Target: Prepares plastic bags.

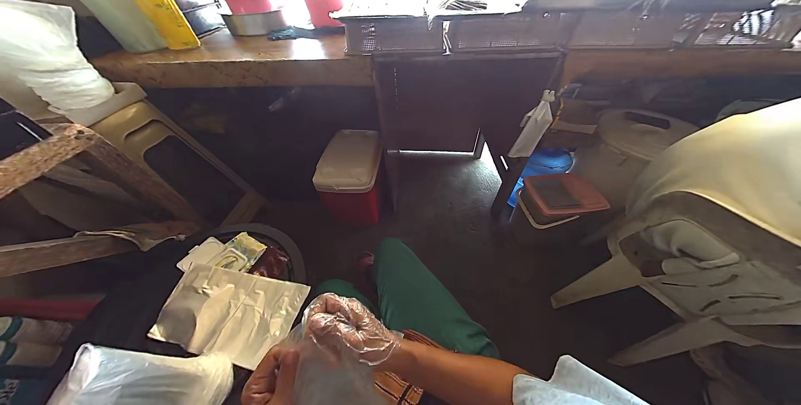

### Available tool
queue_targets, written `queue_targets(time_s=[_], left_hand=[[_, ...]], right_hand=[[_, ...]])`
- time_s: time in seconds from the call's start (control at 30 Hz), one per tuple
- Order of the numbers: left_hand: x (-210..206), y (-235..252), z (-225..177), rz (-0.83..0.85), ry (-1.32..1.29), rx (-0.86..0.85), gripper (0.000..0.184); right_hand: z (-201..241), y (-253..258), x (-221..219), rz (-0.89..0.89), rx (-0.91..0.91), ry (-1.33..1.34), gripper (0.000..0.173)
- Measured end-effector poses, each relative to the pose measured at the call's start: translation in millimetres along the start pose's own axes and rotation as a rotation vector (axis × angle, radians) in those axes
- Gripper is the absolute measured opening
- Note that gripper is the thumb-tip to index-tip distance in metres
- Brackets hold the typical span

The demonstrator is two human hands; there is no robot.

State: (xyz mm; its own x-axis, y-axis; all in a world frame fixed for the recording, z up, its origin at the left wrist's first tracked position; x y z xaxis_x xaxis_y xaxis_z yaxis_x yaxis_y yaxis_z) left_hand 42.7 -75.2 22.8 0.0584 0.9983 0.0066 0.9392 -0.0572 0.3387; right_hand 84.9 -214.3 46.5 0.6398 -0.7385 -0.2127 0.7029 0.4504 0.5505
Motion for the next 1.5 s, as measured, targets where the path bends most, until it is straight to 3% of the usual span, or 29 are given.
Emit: queue_targets(time_s=[0.1, 0.2, 0.27, 0.4, 0.5, 0.63, 0.7, 0.8, 0.87, 1.0, 1.07, 1.1, 1.2, 1.27, 1.37, 1.47, 1.5], left_hand=[[2.8, 0.3, -0.2, -0.047, -0.051, -0.048, 0.031], [18.8, -4.3, -7.0, -0.12, -0.388, -0.13, 0.024], [29.9, -4.6, -14.6, -0.043, -0.478, -0.184, 0.02], [72.3, -1.8, -30.2, 0.145, -0.167, -0.185, 0.015], [102.8, -13.8, -36.5, 0.066, 0.102, 0.046, 0.016], [125.3, -32.3, -8.0, 0.236, 0.235, 0.302, 0.02], [141.2, -43.5, 3.3, 0.135, 0.167, 0.284, 0.022], [175.0, -50.3, 0.7, -0.289, 0.171, 0.229, 0.022], [196.8, -43.1, -2.9, -0.508, 0.165, 0.17, 0.023], [227.3, -26.0, -3.0, -0.747, 0.277, 0.095, 0.016], [228.8, -21.0, 10.1, -0.861, 0.377, 0.173, 0.017], [222.7, -21.1, 14.3, -0.914, 0.389, 0.316, 0.022], [188.9, -35.9, 44.9, -0.877, 0.19, 0.787, 0.046], [179.4, -38.2, 84.8, -0.786, 0.556, 0.929, 0.044], [185.3, -38.3, 117.5, -0.831, 0.891, 0.887, 0.052], [182.0, -36.3, 118.8, -0.849, 0.971, 0.864, 0.046], [182.8, -38.6, 118.3, -0.888, 0.893, 0.831, 0.047]], right_hand=[[4.5, 1.0, 8.4, 0.119, -0.031, -0.039, 0.019], [1.7, -3.7, 8.8, 0.4, -0.304, -0.096, 0.026], [-8.4, -6.7, 4.8, 0.549, -0.367, -0.043, 0.02], [-24.0, 5.2, 0.2, 0.564, -0.391, 0.106, 0.016], [-38.0, 27.6, 9.6, 0.563, -0.401, 0.289, 0.015], [-71.2, 59.8, 1.5, 0.567, -0.456, 0.335, 0.015], [-97.7, 77.2, -14.6, 0.463, -0.548, 0.348, 0.021], [-131.3, 112.0, -44.6, 0.323, -0.665, 0.328, 0.024], [-141.5, 141.2, -67.1, 0.318, -0.671, 0.224, 0.017], [-156.8, 199.9, -104.6, 0.388, -0.574, -0.063, 0.013], [-172.7, 210.9, -111.6, 0.429, -0.562, -0.23, 0.018], [-181.0, 209.2, -112.6, 0.465, -0.577, -0.332, 0.022], [-214.9, 184.5, -103.2, 0.588, -0.709, -0.494, 0.029], [-253.0, 151.4, -89.8, 0.528, -0.792, -0.463, 0.028], [-286.2, 121.4, -80.7, 0.448, -0.785, -0.421, 0.026], [-288.6, 119.7, -80.7, 0.397, -0.758, -0.365, 0.028], [-285.3, 119.0, -79.1, 0.381, -0.778, -0.293, 0.028]])
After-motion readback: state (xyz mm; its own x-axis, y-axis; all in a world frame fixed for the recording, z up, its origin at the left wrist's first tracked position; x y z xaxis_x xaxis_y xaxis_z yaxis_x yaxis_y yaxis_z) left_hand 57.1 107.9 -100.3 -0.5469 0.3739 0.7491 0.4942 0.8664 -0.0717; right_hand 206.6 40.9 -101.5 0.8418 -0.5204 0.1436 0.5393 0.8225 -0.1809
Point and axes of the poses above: each hand's wrist, its own y-axis towards the middle knuckle, its own x-axis out of the back of the hand, z = x × y, the point moved 4 cm from there along y, towards the middle knuckle, and after that the axes turned 9 degrees about z, right-handed, at the moved point
